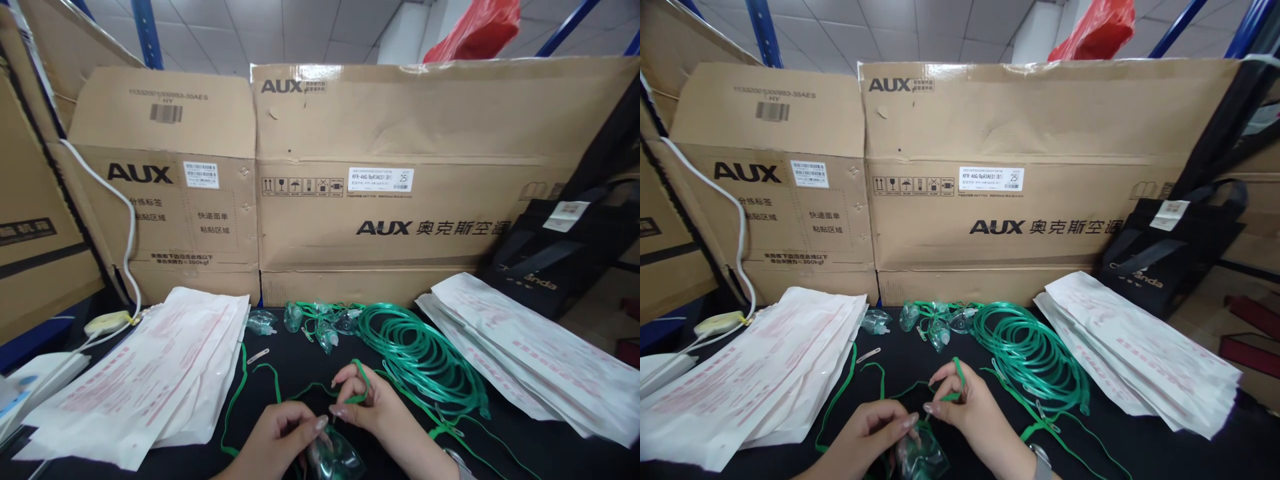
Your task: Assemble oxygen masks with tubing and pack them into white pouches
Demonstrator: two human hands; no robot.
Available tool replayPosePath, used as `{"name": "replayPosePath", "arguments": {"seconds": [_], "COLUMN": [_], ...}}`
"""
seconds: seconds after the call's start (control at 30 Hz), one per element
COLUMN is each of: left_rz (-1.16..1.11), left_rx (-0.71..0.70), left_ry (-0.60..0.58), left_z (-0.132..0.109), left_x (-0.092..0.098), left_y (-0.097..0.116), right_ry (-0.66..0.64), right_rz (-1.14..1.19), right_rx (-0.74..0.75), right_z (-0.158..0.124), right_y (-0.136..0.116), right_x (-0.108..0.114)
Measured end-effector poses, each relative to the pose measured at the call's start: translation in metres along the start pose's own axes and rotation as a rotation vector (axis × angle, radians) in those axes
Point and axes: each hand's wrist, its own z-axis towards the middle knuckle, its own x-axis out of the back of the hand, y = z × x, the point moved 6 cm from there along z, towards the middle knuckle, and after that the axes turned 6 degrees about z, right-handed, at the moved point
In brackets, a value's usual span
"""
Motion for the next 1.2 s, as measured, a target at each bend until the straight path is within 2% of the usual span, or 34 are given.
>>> {"name": "replayPosePath", "arguments": {"seconds": [0.3,0.47,0.67,1.07,1.2], "left_rz": [0.009,-0.008,-0.010,-0.056,-0.103], "left_rx": [0.012,0.008,-0.008,0.013,0.064], "left_ry": [-0.016,-0.017,-0.014,-0.014,-0.006], "left_z": [0.002,0.003,0.004,0.006,0.007], "left_x": [-0.003,-0.003,-0.002,-0.002,-0.003], "left_y": [-0.002,-0.004,-0.003,-0.006,-0.012], "right_ry": [-0.014,0.023,0.074,0.118,0.179], "right_rz": [0.147,0.258,0.428,0.314,0.179], "right_rx": [-0.052,-0.065,-0.155,-0.107,0.003], "right_z": [-0.001,-0.002,-0.008,-0.006,-0.004], "right_y": [0.022,0.022,0.022,0.026,0.018], "right_x": [-0.008,-0.009,-0.013,-0.008,-0.003]}}
